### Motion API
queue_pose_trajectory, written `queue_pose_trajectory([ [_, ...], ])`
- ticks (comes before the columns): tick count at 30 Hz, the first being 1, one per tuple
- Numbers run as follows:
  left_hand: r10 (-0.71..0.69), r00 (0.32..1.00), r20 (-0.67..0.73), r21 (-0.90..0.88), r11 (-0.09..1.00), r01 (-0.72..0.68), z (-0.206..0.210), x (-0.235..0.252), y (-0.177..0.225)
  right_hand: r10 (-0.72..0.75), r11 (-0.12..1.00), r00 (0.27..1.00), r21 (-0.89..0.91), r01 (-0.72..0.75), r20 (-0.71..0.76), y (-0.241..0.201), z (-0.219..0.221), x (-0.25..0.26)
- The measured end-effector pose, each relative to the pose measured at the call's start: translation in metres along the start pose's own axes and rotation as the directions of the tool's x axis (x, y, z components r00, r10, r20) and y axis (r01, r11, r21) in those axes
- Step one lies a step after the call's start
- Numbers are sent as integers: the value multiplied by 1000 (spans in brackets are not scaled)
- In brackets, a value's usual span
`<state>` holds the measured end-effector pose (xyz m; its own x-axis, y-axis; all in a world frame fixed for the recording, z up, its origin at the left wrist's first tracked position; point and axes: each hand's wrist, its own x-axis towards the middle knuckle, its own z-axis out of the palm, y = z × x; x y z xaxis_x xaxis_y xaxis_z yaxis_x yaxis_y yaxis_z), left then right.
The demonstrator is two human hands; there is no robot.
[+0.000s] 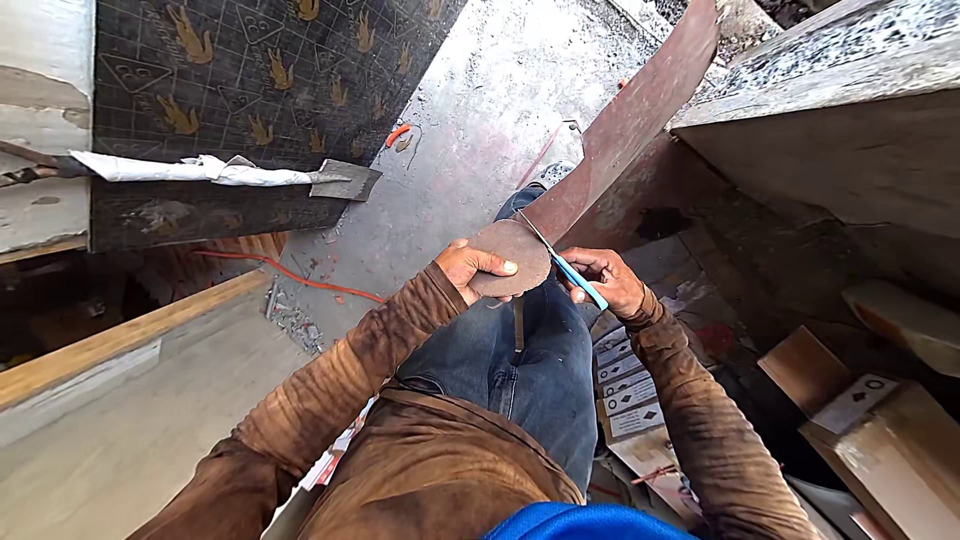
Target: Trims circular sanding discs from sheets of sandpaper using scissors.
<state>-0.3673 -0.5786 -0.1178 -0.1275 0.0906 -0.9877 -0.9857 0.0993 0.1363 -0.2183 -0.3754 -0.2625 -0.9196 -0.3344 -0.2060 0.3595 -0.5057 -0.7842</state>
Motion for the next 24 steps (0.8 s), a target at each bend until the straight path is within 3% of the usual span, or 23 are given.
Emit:
queue_pose_trajectory([
  [6, 15, 1000, -9, 41, 999, -14, 0, -5, -8, 27, 999, 981, 42, -35, 190, -10, -1, 5],
  [11, 44, 998, 49, -21, 999, -43, 0, -10, -6, -93, 995, 987, 53, 87, 128, -11, 6, 14],
  [16, 44, 998, 50, 6, 999, -45, -3, -10, 1, -72, 997, 997, 27, 72, -3, -4, 1, 8],
  [24, 37, 997, 63, 38, 998, -40, -5, -4, -1, 55, 998, 970, -10, -54, 236, -30, -9, 14],
])
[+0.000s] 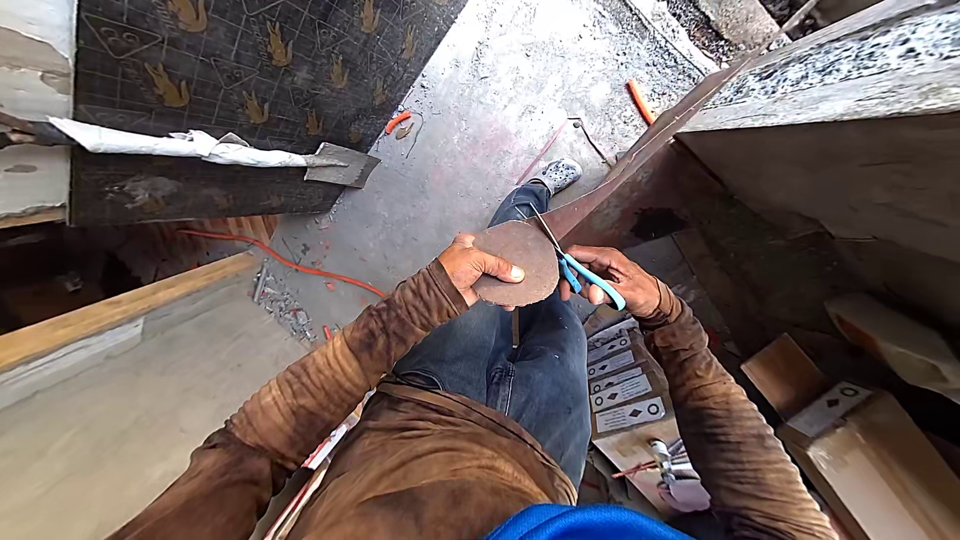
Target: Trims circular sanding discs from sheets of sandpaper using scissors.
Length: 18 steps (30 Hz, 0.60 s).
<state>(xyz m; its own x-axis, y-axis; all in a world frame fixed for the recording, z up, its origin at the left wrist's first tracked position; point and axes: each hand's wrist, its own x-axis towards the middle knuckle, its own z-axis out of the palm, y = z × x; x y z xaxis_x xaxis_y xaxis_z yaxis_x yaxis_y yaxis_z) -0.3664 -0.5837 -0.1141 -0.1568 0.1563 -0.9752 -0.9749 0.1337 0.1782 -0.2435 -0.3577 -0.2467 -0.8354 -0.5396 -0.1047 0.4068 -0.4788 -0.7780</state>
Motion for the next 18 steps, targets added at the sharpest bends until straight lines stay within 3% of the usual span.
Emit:
queue_pose_trajectory([
  [11, 7, 999, 31, -9, 1000, -7, -8, 3, 4, -5, 999, 996, 35, 8, -92, 7, -9, 4],
  [18, -33, 998, 51, 45, 999, 30, -8, 3, 9, 46, 999, 998, -17, -46, 34, -7, -10, 14],
])
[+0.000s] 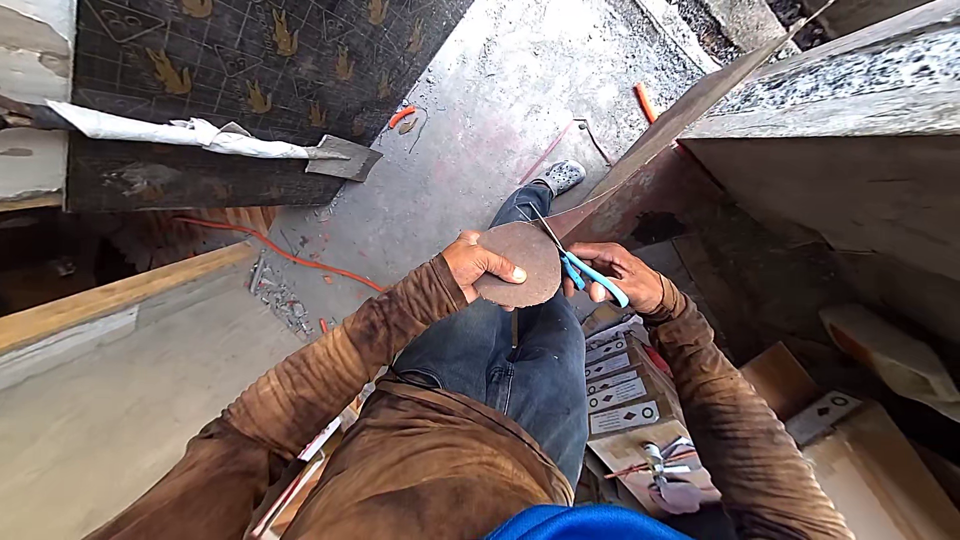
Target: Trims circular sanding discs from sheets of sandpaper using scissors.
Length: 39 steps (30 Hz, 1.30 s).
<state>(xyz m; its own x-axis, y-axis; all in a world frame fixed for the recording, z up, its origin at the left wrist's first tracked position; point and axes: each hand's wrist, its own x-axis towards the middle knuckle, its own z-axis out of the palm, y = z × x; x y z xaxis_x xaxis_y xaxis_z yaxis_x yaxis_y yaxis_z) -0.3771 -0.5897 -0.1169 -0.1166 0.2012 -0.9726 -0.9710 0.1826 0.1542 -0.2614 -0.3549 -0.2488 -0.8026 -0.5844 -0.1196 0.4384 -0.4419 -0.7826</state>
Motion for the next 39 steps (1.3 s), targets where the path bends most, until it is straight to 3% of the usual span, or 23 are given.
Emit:
queue_pose_trajectory([
  [4, 5, 1000, 17, 9, 1000, -5, -2, 0, 4, 11, 998, 998, -58, -15, -64, -2, -7, 2],
  [9, 6, 999, 35, 6, 1000, -6, -3, 2, 5, -21, 1000, 991, 6, 22, -130, 6, -7, -4],
  [18, -48, 999, 11, 7, 999, 48, -4, 4, 4, 58, 996, 996, 57, -62, 72, -9, -10, 5],
  [24, -56, 997, 54, 26, 998, 54, -9, 4, 10, 106, 994, 994, 28, -107, 27, -15, -16, 10],
  [29, -81, 993, 84, 8, 997, 81, -15, 8, 7, 63, 998, 998, 29, -62, -27, -11, -15, 3],
  [39, -90, 991, 96, 17, 996, 89, -19, 8, 16, 131, 980, 991, -153, -124, 40, -29, -16, 24],
])
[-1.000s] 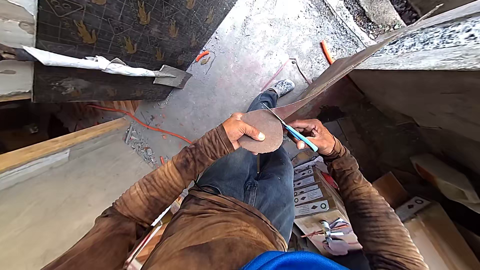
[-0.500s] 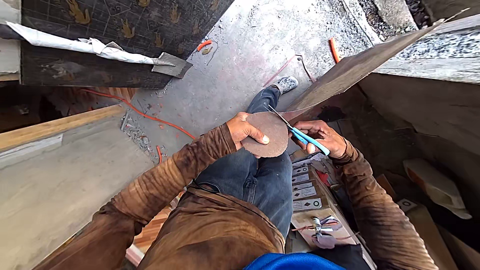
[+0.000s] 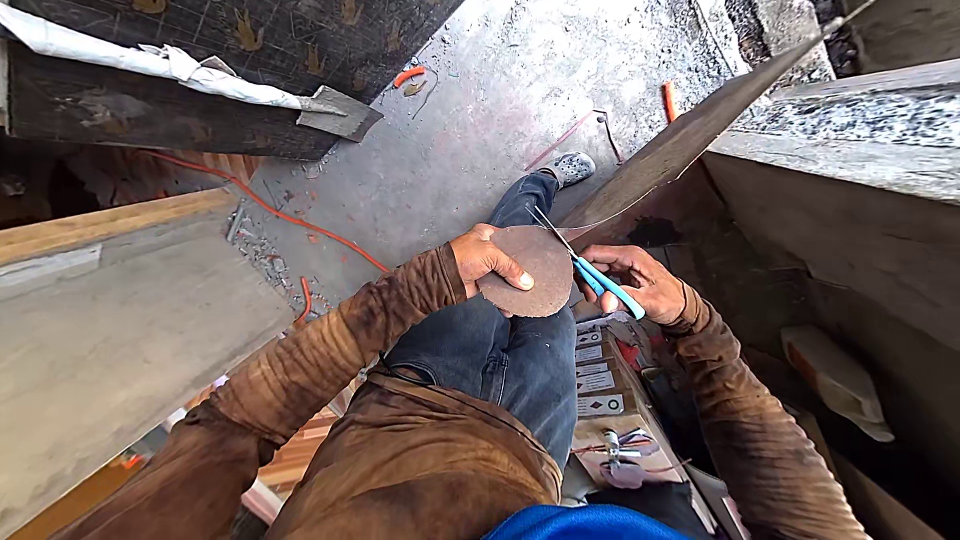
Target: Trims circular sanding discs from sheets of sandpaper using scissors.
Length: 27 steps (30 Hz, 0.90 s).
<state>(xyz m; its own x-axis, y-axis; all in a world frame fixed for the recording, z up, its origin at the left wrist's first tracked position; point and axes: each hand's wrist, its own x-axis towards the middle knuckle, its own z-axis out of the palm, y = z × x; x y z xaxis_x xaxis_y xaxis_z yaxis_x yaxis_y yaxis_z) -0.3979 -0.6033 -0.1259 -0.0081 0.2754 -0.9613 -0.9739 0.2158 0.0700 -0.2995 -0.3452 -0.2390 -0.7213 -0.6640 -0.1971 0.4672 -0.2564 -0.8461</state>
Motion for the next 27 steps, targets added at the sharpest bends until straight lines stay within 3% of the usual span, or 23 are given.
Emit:
queue_pose_trajectory([
  [9, -23, 999, 36, 30, 999, 22, -7, 3, 3, 0, 996, 999, 86, 5, -54, 11, -1, -6],
  [17, -20, 1000, 7, 66, 998, 19, -5, -1, 4, -13, 997, 1000, -72, 11, -19, 3, 6, 7],
  [27, -16, 999, 46, 129, 992, 10, -4, 4, 5, 4, 1000, 998, 7, -4, -69, 9, 5, -10],
])
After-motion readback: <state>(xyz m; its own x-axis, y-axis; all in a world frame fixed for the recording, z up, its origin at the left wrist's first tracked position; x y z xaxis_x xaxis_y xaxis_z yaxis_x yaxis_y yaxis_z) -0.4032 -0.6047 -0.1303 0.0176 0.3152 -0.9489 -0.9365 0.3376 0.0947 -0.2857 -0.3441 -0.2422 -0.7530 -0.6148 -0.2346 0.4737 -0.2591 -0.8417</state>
